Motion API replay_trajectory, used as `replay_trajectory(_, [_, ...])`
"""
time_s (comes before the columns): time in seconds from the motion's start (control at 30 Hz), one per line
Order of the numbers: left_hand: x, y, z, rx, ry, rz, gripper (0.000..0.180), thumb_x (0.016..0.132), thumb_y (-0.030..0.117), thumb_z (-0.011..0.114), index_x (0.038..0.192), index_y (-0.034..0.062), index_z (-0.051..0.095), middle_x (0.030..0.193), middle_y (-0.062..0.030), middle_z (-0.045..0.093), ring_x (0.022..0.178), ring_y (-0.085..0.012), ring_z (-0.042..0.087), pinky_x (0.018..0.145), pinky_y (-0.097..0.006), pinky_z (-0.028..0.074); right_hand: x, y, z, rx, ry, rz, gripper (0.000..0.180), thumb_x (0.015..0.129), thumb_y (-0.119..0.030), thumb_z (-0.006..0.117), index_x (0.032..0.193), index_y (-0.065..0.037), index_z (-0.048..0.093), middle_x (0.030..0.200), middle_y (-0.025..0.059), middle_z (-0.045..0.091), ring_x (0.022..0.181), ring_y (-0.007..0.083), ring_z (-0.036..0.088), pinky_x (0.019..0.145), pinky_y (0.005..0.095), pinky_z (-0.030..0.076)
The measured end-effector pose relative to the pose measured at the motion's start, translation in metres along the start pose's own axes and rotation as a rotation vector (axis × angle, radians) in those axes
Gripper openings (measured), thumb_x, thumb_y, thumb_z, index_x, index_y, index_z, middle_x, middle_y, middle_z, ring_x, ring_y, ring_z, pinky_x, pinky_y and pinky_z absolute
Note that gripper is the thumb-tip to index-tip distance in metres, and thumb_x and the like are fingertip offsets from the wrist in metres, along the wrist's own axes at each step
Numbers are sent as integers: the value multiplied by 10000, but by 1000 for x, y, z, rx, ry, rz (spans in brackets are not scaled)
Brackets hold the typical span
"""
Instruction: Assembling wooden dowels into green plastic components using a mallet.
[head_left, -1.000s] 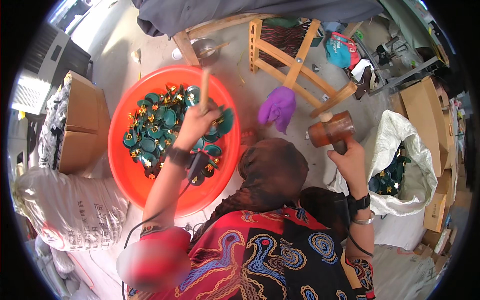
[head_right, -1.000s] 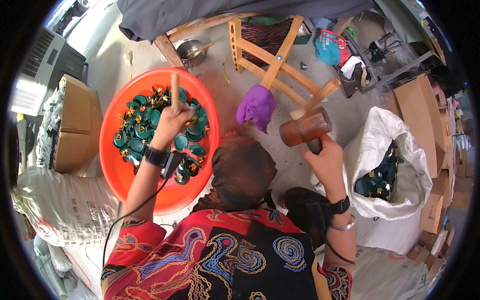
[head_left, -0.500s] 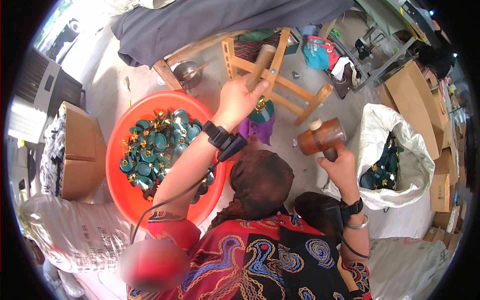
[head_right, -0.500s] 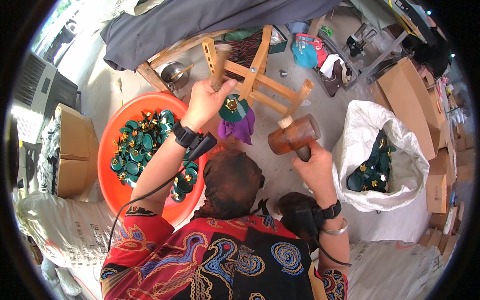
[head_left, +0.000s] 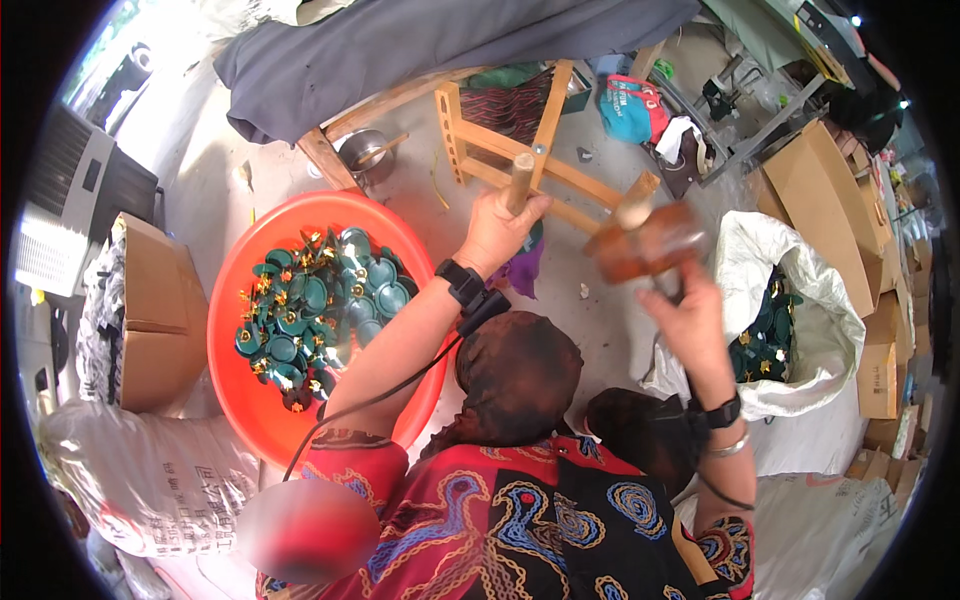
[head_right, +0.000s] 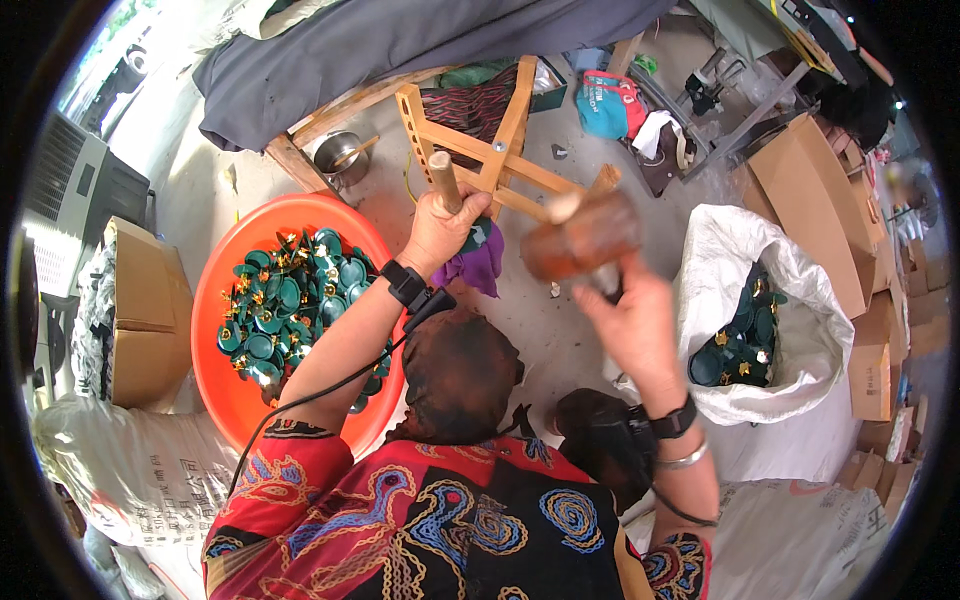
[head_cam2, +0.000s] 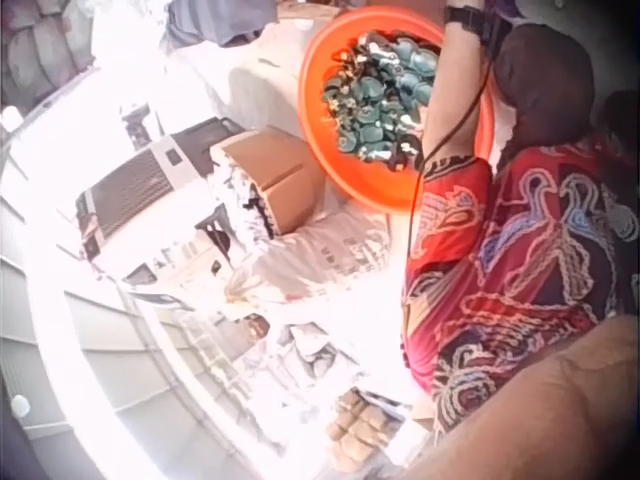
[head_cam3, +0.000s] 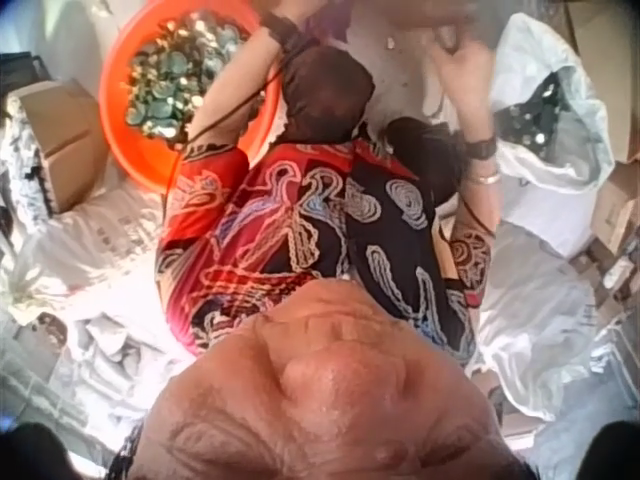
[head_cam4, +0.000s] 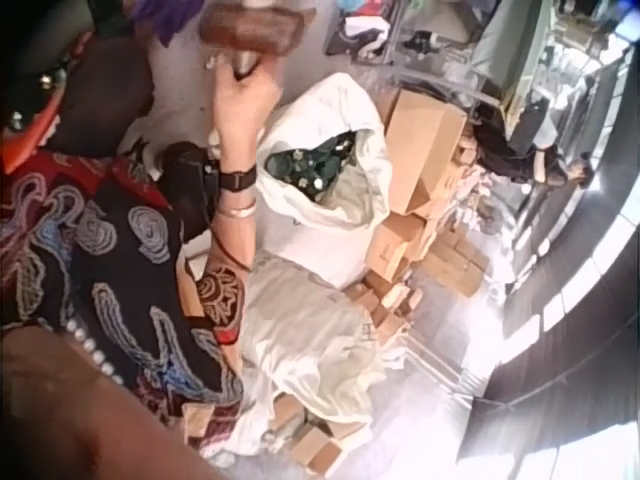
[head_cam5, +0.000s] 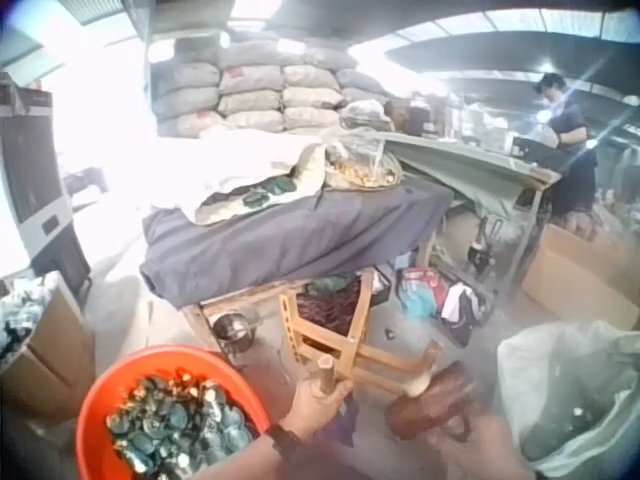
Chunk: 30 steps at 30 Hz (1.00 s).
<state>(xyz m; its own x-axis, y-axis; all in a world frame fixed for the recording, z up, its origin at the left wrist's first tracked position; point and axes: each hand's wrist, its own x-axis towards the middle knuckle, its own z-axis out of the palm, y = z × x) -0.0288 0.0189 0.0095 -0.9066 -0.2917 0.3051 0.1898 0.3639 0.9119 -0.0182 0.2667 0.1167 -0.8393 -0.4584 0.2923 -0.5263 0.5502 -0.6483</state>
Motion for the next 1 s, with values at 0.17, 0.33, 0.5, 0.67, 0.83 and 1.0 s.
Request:
replay_trajectory(0.17, [-6,0,-8,-13,75,28,193,791,219,647,767,28,644,652,-127,621,620,-264,620,585,-338,480,71,-113,-63,8,493,-330,209,771,-76,678,933,-13,562,746,34,603,635,96,520,569,240,435])
replay_trajectory(0.33, [-1,1,-2,180,42,139,233,840,239,614,764,19,622,624,-73,619,584,-149,597,563,-294,467,81,-88,2,-683,173,-669,159,739,-105,621,834,-14,532,716,139,585,657,318,576,580,397,453])
replay_trajectory(0.5, [-4,2,-7,105,59,59,212,825,218,625,743,23,603,581,-83,568,534,-161,563,524,-310,446,60,-54,-9,-617,-130,-203,225,687,-89,598,861,17,503,776,207,591,735,385,587,631,447,478])
replay_trajectory(0.67, [29,14,12,-379,119,-252,288,869,235,582,659,39,562,552,-19,548,539,-127,564,485,-264,429,-11,-5,-4,-340,-79,78,160,649,-48,587,791,16,548,715,222,580,712,395,581,646,464,476])
replay_trajectory(0.83, [64,126,66,-666,-110,-169,286,877,275,575,716,41,547,623,-34,546,635,-140,592,599,-261,476,-56,25,22,-366,-296,5,179,656,-47,541,825,-3,578,714,197,598,698,396,582,624,465,473])
replay_trajectory(1.0, [66,212,182,-705,-391,59,368,840,360,620,947,8,629,790,-10,598,710,-82,510,633,-243,420,-44,24,38,-342,-328,-62,170,676,-45,521,828,-25,593,717,173,609,694,362,596,639,471,468])
